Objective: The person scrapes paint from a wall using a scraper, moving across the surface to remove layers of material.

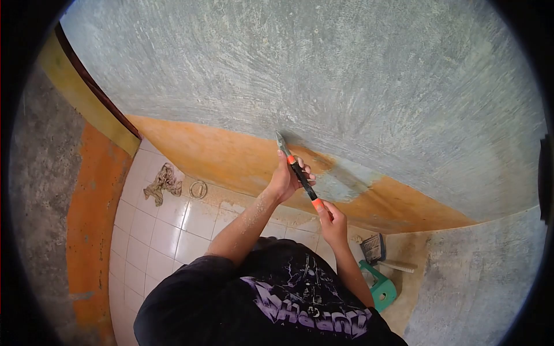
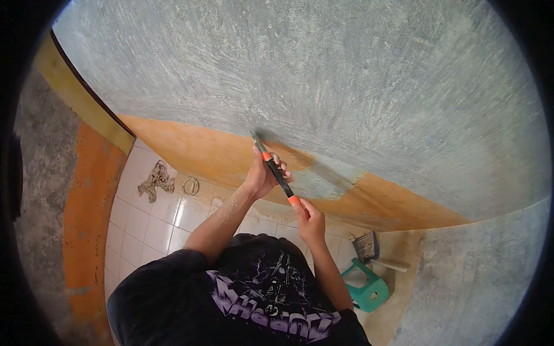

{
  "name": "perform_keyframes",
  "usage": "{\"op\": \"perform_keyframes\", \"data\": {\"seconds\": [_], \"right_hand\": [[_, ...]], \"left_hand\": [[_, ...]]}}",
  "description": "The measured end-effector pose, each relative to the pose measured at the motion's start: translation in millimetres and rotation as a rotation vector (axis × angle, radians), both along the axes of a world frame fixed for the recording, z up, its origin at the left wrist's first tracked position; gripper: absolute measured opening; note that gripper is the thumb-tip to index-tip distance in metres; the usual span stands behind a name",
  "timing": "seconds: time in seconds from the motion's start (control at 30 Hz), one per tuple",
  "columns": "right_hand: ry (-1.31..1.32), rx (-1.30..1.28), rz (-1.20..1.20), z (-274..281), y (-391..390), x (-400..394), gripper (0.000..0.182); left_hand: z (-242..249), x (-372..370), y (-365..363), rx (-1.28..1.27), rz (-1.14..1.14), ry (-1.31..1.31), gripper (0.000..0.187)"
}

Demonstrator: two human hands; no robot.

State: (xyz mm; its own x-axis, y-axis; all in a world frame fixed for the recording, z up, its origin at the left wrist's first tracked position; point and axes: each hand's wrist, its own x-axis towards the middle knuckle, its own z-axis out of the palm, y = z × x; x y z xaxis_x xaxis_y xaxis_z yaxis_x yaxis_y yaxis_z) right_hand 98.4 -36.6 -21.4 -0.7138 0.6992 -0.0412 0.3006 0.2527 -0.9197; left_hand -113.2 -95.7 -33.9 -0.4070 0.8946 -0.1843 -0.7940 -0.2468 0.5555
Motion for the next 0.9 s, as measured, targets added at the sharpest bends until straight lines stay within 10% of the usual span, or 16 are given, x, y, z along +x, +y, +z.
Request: {"op": "perform_keyframes", "data": {"seconds": [0.9], "right_hand": [[0.045,-0.264,-0.108,-1.0,9.3,43.7,0.036]], "left_hand": [[8.3,12.4,10.0,-0.114,-0.324,0.145,0.067]]}}
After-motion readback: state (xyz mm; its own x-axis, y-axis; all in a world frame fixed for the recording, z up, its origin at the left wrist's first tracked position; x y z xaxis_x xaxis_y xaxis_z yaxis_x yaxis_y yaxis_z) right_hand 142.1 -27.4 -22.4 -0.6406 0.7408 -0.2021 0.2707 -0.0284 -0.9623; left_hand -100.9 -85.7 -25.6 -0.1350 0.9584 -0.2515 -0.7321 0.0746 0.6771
